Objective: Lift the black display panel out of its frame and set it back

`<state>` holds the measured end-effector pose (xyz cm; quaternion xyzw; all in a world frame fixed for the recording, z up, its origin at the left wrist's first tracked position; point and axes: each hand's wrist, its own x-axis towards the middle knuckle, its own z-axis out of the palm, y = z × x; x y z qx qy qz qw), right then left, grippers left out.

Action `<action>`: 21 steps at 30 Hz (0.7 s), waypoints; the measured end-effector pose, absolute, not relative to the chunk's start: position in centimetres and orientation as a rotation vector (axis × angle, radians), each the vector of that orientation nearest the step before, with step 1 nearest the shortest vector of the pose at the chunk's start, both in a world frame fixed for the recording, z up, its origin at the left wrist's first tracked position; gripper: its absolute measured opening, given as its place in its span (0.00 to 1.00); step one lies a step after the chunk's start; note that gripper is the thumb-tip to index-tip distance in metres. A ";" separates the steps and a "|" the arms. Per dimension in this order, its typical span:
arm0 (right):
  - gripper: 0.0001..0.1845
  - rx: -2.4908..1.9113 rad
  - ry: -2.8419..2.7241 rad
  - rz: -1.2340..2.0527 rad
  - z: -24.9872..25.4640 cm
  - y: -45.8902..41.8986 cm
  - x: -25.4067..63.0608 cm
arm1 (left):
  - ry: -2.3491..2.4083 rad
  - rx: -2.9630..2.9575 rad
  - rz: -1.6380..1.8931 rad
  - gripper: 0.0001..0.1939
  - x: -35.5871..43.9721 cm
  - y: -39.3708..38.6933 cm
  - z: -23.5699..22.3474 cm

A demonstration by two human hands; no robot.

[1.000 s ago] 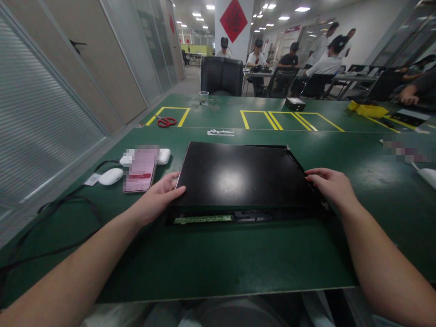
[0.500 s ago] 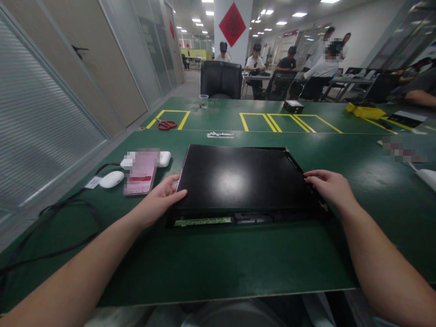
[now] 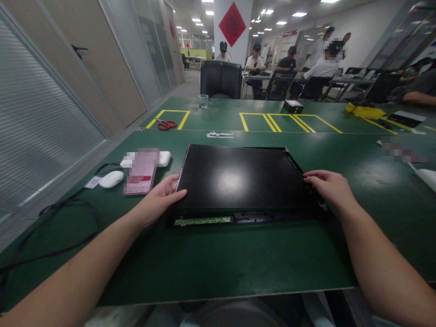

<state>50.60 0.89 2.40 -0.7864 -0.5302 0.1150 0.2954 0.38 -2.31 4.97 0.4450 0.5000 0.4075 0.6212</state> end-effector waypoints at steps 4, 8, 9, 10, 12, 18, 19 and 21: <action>0.16 -2.110 -1.408 0.319 2.3 0.9 50.7 | 1.147 1.028 0.939 0.35 0.3 -2.2 4.7; 0.15 -2.097 -1.421 0.349 2.2 1.0 51.0 | 1.149 1.029 0.937 0.35 0.3 -2.2 4.7; 0.15 -2.099 -1.418 0.353 2.2 1.0 51.1 | 1.150 1.028 0.938 0.35 0.3 -2.2 4.7; 0.15 -2.105 -1.413 0.354 2.2 1.0 51.1 | 1.151 1.026 0.939 0.35 0.3 -2.2 4.8; 0.15 -2.116 -1.407 0.353 2.1 1.1 51.2 | 1.152 1.022 0.937 0.36 0.3 -2.2 4.9; 0.15 -2.105 -1.412 0.341 2.1 1.1 51.2 | 1.169 1.029 0.927 0.34 0.2 -2.3 4.8; 0.15 -2.109 -1.410 0.341 2.1 1.1 51.2 | 1.165 1.028 0.934 0.34 0.2 -2.3 4.8; 0.15 -2.120 -1.415 0.340 2.2 1.1 51.2 | 1.160 1.023 0.934 0.34 0.1 -2.3 4.8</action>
